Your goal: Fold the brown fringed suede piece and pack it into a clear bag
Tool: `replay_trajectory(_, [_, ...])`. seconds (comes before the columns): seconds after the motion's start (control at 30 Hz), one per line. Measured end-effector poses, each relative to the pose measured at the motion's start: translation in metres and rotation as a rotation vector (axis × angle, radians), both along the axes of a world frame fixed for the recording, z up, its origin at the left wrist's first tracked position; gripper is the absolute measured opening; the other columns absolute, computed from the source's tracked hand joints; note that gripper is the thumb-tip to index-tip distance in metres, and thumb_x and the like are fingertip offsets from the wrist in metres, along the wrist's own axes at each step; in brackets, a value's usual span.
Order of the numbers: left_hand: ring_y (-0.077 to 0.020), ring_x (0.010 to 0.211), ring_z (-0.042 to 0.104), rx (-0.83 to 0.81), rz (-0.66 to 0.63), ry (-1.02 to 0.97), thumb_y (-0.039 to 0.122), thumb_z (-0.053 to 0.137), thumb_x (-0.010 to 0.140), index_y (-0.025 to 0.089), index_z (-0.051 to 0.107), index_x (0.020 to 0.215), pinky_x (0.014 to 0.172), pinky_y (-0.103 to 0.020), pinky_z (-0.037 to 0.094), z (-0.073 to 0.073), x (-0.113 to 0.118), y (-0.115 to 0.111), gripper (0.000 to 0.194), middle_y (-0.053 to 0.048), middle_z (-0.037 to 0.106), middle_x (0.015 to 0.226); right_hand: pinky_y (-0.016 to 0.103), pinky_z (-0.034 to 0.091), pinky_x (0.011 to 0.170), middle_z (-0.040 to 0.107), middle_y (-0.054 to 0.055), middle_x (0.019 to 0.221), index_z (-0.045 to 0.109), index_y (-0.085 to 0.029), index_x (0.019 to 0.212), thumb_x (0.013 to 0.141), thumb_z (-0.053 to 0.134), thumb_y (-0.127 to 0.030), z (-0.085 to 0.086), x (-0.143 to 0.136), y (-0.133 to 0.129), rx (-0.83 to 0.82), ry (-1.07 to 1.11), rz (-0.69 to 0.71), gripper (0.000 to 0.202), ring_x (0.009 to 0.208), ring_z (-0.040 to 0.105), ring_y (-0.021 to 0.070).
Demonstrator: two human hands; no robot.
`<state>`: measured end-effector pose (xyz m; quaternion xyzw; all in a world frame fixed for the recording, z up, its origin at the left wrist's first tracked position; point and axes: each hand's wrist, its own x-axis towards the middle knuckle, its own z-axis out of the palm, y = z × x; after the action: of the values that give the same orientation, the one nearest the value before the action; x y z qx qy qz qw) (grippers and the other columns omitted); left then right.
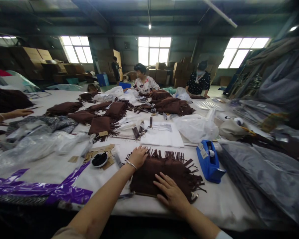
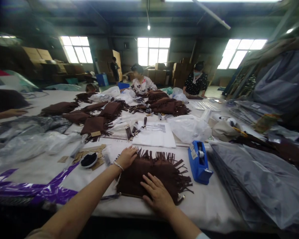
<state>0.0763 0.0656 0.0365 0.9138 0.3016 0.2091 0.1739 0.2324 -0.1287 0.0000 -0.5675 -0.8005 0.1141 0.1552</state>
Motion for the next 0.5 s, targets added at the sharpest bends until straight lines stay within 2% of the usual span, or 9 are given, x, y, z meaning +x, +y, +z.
replay_trajectory(0.03, [-0.0281,0.123,0.044,0.002,-0.009,-0.019,0.020,0.045,0.089,0.012,0.055,0.117,0.104,-0.052,0.032,0.004,0.005,0.003,0.031,-0.016,0.056,0.123,0.048,0.026,0.111,0.025,0.000,0.149,0.032,-0.029,0.139,0.089,0.044,-0.039,-0.001,0.000,-0.001,-0.004,-0.007,0.003,0.051,0.138,0.017,0.0230])
replay_trajectory(0.1, [-0.0212,0.112,0.054,-0.021,-0.113,-0.033,0.025,0.043,0.091,0.017,0.059,0.111,0.100,-0.039,0.040,0.006,0.015,-0.002,0.027,-0.010,0.063,0.114,0.048,0.026,0.111,0.024,-0.002,0.149,0.031,-0.030,0.139,0.089,0.044,-0.041,0.001,0.001,-0.003,-0.012,-0.016,0.000,0.052,0.138,0.016,0.0228])
replay_trajectory(0.17, [-0.0157,0.101,0.060,-0.060,-0.258,-0.015,0.030,0.049,0.088,0.023,0.065,0.101,0.093,-0.027,0.046,0.000,0.026,-0.014,0.021,-0.002,0.068,0.104,0.048,0.026,0.111,0.023,-0.003,0.149,0.030,-0.032,0.139,0.088,0.045,-0.041,0.003,0.001,-0.002,-0.022,-0.018,-0.013,0.053,0.138,0.016,0.0229])
replay_trajectory(0.23, [-0.0159,0.101,0.061,-0.092,-0.320,0.007,0.030,0.057,0.083,0.025,0.067,0.100,0.092,-0.026,0.046,-0.012,0.038,-0.018,0.019,0.000,0.068,0.105,0.048,0.025,0.111,0.023,-0.003,0.149,0.030,-0.032,0.139,0.088,0.045,-0.041,0.007,0.000,-0.001,-0.033,-0.016,-0.021,0.054,0.138,0.017,0.0228])
replay_trajectory(0.33, [-0.0234,0.110,0.056,-0.113,-0.185,-0.002,0.028,0.056,0.083,0.020,0.060,0.115,0.097,-0.037,0.044,-0.021,0.056,-0.007,0.032,-0.009,0.064,0.115,0.048,0.022,0.112,0.022,-0.003,0.150,0.029,-0.031,0.139,0.089,0.044,-0.040,0.012,0.000,-0.001,-0.037,-0.014,-0.011,0.053,0.139,0.015,0.0221])
replay_trajectory(0.4, [-0.0256,0.116,0.052,-0.109,-0.085,-0.043,0.028,0.048,0.088,0.014,0.053,0.122,0.100,-0.043,0.040,-0.017,0.066,0.001,0.038,-0.014,0.060,0.120,0.048,0.022,0.112,0.022,-0.004,0.150,0.029,-0.032,0.139,0.090,0.041,-0.041,0.012,0.001,-0.002,-0.020,-0.007,-0.012,0.052,0.139,0.015,0.0219])
replay_trajectory(0.47, [-0.0225,0.115,0.053,-0.092,-0.080,-0.096,0.028,0.043,0.090,0.015,0.054,0.121,0.101,-0.039,0.039,-0.010,0.071,-0.002,0.036,-0.013,0.060,0.120,0.049,0.023,0.112,0.022,-0.004,0.149,0.028,-0.033,0.139,0.089,0.042,-0.044,0.003,0.004,-0.001,0.018,0.003,-0.008,0.053,0.138,0.016,0.0229])
replay_trajectory(0.5, [-0.0198,0.111,0.056,-0.091,-0.130,-0.112,0.029,0.042,0.090,0.017,0.056,0.119,0.099,-0.035,0.042,-0.008,0.073,-0.006,0.034,-0.010,0.062,0.117,0.049,0.026,0.111,0.023,-0.003,0.149,0.028,-0.033,0.139,0.088,0.044,-0.046,-0.004,0.004,0.001,0.045,0.001,0.002,0.055,0.137,0.019,0.0242])
